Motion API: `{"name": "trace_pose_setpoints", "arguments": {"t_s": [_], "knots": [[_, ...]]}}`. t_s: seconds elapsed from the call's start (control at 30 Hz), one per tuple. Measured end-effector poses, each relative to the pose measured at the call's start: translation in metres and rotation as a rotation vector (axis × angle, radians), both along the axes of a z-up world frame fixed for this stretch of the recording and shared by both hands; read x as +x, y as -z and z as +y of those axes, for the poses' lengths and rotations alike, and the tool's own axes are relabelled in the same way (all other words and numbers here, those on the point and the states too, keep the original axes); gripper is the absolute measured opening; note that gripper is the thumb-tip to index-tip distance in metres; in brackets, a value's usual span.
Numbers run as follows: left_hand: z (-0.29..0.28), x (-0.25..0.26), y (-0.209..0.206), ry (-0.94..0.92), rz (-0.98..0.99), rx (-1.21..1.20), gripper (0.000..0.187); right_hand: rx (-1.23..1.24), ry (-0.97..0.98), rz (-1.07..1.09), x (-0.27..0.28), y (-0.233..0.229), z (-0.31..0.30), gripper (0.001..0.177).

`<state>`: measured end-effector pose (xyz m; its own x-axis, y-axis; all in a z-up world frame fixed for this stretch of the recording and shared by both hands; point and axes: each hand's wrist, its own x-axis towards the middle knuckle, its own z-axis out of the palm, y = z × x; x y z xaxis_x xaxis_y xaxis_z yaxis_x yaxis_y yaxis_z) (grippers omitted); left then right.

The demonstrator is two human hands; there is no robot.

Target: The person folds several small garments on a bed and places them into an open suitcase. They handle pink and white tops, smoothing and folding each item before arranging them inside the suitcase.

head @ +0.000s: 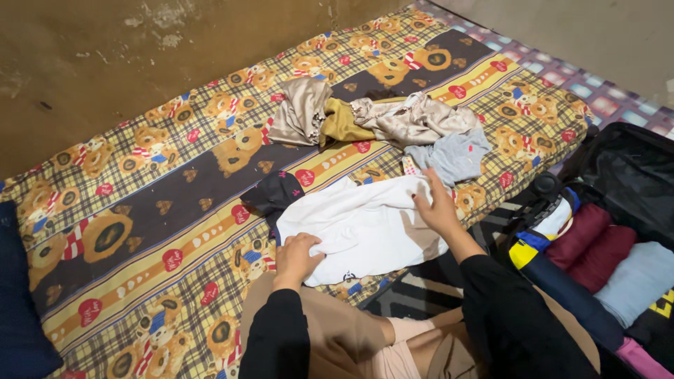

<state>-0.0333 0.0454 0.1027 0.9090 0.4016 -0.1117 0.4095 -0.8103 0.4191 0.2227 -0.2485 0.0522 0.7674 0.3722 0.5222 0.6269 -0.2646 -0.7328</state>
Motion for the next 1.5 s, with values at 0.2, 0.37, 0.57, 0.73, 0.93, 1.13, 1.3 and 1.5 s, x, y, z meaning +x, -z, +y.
{"name": "trace_pose_setpoints", "arguments": {"t_s": [0.2,0.37,0.57,0.73,0.93,1.13,1.3,1.5], "knots": [[0.007,0.004,0.032,-0.052,-0.268,0.094,0.019,-0.557,-0.253,0.186,-0.026,0.006,-0.015,0.044],[0.018,0.012,0.048,-0.264,-0.651,-0.191,0.024,-0.811,-0.201,0.069,-0.031,0.002,-0.022,0.036],[0.020,-0.029,0.003,-0.106,-0.536,-0.482,0.036,-0.803,-0.199,0.086,-0.034,-0.002,-0.062,0.019],[0.032,-0.075,-0.039,0.197,-0.137,-0.363,0.049,-0.976,-0.325,0.203,-0.023,0.005,-0.113,0.028],[0.051,-0.078,-0.047,0.046,0.130,-0.257,0.028,-1.104,-0.390,0.855,-0.023,0.007,-0.141,0.028],[0.071,0.026,-0.028,-0.492,-0.260,-1.032,0.031,-0.174,0.033,1.031,0.023,-0.008,-0.082,0.032],[0.091,0.135,-0.084,-0.100,-1.167,-1.312,0.062,0.849,-0.177,0.634,0.073,-0.103,-0.021,0.034],[0.105,0.114,-0.168,0.109,-1.398,-1.089,0.046,0.692,-0.271,0.139,0.049,-0.206,-0.022,0.041]]}}
